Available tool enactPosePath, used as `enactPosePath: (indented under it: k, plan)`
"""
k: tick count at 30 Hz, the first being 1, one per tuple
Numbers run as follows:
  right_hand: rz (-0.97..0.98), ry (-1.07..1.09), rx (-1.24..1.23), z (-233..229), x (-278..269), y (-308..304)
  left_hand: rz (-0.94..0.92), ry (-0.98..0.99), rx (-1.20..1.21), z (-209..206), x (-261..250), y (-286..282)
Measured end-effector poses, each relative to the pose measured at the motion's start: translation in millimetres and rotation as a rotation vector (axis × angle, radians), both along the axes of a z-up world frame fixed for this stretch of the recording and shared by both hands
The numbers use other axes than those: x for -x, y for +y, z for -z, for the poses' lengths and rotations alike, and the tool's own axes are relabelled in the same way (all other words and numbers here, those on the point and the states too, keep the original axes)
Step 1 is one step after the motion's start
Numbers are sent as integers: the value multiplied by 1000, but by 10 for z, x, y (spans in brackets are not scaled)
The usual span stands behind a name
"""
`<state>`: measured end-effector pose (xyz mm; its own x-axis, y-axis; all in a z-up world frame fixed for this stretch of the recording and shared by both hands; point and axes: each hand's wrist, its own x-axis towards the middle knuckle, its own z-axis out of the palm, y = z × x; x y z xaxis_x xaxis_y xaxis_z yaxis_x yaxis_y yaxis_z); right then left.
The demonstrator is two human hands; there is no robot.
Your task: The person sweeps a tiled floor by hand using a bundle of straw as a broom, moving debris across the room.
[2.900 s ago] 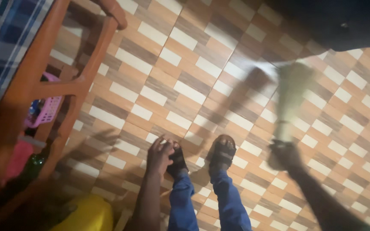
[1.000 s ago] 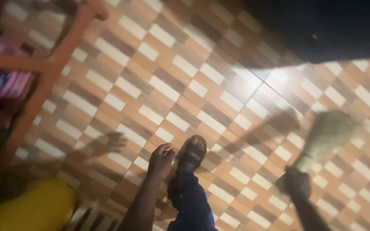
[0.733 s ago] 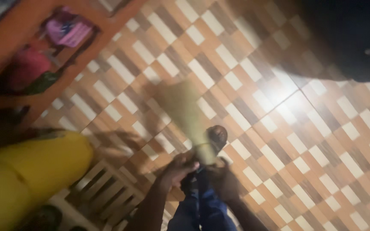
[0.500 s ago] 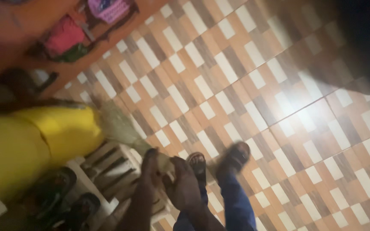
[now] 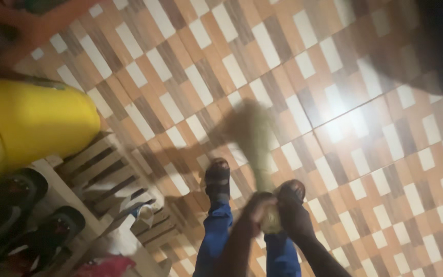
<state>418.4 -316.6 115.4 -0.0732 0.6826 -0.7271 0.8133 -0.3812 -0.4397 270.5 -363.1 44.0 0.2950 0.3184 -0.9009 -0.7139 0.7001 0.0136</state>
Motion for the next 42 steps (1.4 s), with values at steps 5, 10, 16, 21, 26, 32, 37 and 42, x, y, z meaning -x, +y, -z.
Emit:
enactPosePath:
  k: [5,10,16,21,26,32,37,42]
  plan:
    - [8,-178,41,263,-427,143,-116,164,-304,-53,-326,188]
    - [426,297,-15,484,-42,366,178,845,-142,432,1146,573]
    - [711,424,280,350,526,475,344,814,-3,594,1872,859]
    - [496,322,194,-55,633,564,702,793,-181,538,1779,1134]
    - [859,339,435,-213,566,538,695,373,-282,-134,741,1118]
    - [1232,282,357,-98,504,591,487,425,-354,-302,431,1095]
    - [954,372,403,80,654,646,542,1004,-358,60,1764,1553]
    - [721,387,395,109,879,782,395,762,-69,242,2335,1613]
